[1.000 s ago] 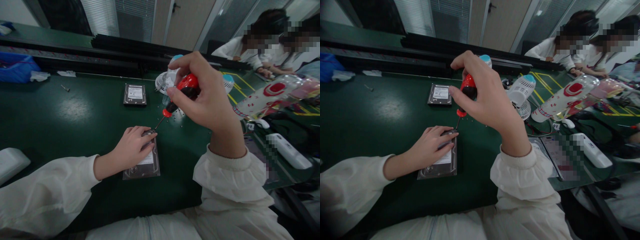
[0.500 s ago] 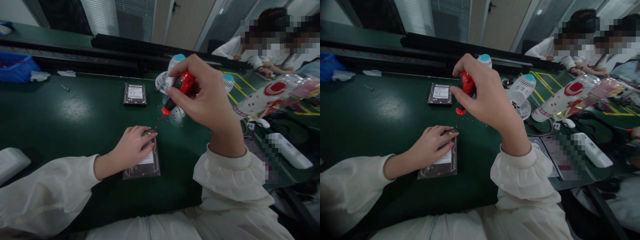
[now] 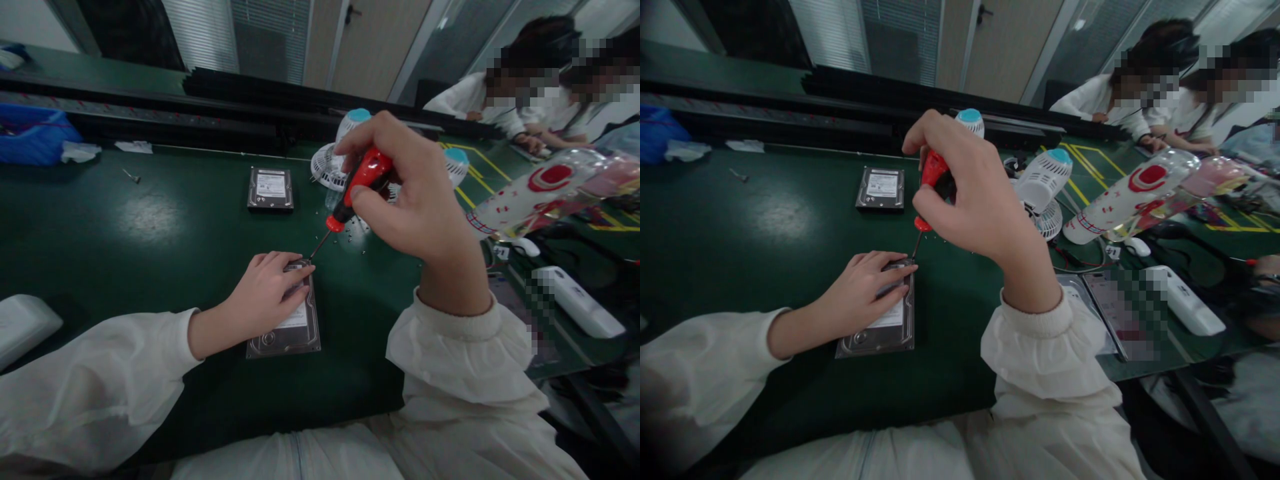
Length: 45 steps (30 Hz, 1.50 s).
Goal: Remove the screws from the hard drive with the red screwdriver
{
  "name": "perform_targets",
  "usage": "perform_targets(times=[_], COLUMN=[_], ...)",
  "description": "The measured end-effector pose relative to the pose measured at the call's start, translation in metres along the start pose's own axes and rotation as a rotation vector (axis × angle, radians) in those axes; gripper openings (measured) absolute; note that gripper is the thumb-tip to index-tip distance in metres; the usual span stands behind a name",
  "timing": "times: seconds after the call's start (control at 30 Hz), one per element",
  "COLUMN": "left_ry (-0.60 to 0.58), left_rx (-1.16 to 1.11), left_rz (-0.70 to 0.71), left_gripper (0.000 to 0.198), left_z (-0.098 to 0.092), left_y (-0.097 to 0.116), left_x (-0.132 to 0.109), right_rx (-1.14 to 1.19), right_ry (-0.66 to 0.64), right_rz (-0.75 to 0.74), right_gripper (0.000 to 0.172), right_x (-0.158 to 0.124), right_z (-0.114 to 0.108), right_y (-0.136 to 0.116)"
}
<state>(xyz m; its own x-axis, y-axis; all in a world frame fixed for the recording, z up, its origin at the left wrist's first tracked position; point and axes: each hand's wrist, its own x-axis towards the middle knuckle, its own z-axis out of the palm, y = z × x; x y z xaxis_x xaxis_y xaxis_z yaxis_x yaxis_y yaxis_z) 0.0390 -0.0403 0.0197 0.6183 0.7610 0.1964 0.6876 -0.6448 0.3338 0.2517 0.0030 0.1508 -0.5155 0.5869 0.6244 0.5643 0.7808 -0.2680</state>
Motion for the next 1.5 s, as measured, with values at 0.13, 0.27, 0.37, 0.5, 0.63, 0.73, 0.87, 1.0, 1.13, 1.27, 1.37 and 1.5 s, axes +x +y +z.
perform_targets(times=[0.13, 0.27, 0.37, 0.5, 0.63, 0.73, 0.87, 1.0, 1.13, 1.27, 1.37, 1.5], left_ry=[0.004, 0.015, 0.011, 0.006, -0.001, 0.002, 0.002, 0.001, 0.002, 0.012, 0.012, 0.016], left_rx=[0.005, 0.006, 0.005, 0.007, 0.003, 0.004, 0.004, 0.006, 0.009, 0.016, 0.013, 0.008], left_rz=[0.002, 0.006, 0.003, -0.004, -0.003, -0.003, -0.002, -0.003, -0.001, 0.006, 0.006, 0.007], left_gripper=[0.042, 0.040, 0.041, 0.040, 0.041, 0.041, 0.041, 0.041, 0.041, 0.041, 0.041, 0.041], left_z=[0.0002, 0.0004, -0.0001, -0.0007, -0.0003, -0.0002, -0.0007, -0.0009, 0.0000, 0.0006, 0.0007, 0.0012], left_y=[0.0000, 0.0000, 0.0006, 0.0010, 0.0005, 0.0003, 0.0007, 0.0009, 0.0006, 0.0000, 0.0000, 0.0002], left_x=[-0.0002, 0.0001, 0.0005, 0.0006, 0.0000, -0.0002, 0.0000, 0.0000, 0.0000, -0.0001, -0.0002, -0.0003], right_rx=[-0.021, -0.025, -0.010, -0.062, -0.040, -0.040, -0.035, -0.039, -0.004, -0.017, -0.061, -0.027], right_ry=[0.037, 0.035, 0.011, 0.038, 0.035, 0.021, 0.058, 0.085, 0.081, 0.038, 0.069, 0.049], right_rz=[0.004, 0.003, -0.013, 0.016, 0.015, 0.020, 0.037, 0.032, 0.045, 0.061, 0.030, 0.028], right_gripper=[0.009, 0.015, 0.025, 0.006, 0.012, 0.025, 0.011, 0.014, 0.029, 0.021, 0.012, 0.021], right_x=[0.0010, 0.0012, 0.0005, 0.0008, 0.0009, 0.0002, 0.0003, 0.0008, 0.0005, 0.0006, 0.0009, 0.0002], right_z=[0.0011, 0.0008, -0.0008, -0.0010, -0.0011, -0.0019, -0.0011, -0.0005, -0.0015, -0.0004, 0.0005, -0.0005], right_y=[0.0006, 0.0014, -0.0005, -0.0015, -0.0013, -0.0025, -0.0014, 0.0006, -0.0015, -0.0014, 0.0000, -0.0011])
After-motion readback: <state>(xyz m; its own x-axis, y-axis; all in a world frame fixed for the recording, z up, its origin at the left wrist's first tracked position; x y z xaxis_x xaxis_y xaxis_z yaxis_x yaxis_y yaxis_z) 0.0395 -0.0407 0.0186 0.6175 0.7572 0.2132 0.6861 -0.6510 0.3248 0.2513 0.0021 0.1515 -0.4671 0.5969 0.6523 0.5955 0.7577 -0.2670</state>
